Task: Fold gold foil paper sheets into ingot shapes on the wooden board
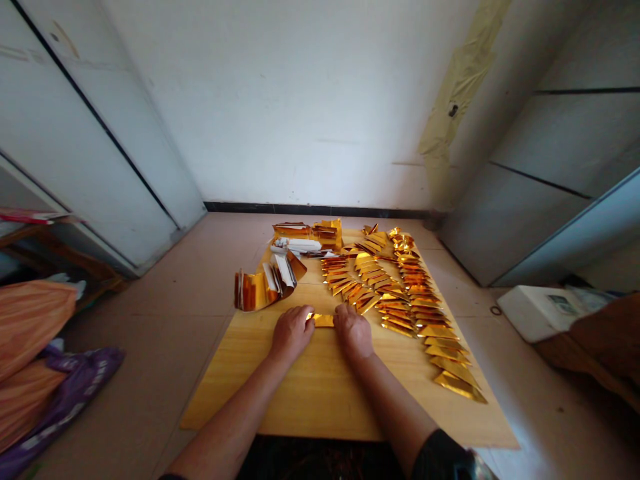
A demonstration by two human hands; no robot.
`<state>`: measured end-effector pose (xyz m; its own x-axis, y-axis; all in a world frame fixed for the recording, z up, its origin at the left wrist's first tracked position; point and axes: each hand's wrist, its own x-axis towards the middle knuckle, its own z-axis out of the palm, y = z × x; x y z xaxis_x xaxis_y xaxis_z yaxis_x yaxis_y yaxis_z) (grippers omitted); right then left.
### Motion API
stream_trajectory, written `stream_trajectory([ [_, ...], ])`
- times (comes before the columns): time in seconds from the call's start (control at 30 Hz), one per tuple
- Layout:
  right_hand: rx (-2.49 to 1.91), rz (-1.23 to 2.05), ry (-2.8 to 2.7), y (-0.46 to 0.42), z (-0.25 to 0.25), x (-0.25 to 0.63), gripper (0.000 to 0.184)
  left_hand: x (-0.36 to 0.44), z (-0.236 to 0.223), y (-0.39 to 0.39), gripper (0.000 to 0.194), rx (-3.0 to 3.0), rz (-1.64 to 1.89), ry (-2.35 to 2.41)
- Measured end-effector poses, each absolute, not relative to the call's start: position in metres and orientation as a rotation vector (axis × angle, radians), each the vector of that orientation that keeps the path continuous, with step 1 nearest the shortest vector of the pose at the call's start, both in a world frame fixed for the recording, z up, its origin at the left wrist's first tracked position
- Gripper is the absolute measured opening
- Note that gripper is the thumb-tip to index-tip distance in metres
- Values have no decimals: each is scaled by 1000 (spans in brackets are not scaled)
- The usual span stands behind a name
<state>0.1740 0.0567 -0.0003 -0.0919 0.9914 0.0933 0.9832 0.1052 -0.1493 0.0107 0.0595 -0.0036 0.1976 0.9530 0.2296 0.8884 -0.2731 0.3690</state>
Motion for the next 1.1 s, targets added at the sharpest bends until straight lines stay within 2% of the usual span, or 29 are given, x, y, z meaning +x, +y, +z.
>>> stream_trajectory([
  [0.33,-1969,39,-2231,56,1,173,15,12,-8,55,21,2347,614,1897],
  [0.57,-1952,-36,-2206,56,-4,171,14,11,-5,51,9,2397,547,1972],
  [0.8,-1948,-51,-2275,53,2,170,15,11,-3,51,12,2434,458,1990],
  [1.1,-1929,-58,-2278,53,-1,168,15,9,-4,52,15,2366,581,1939],
])
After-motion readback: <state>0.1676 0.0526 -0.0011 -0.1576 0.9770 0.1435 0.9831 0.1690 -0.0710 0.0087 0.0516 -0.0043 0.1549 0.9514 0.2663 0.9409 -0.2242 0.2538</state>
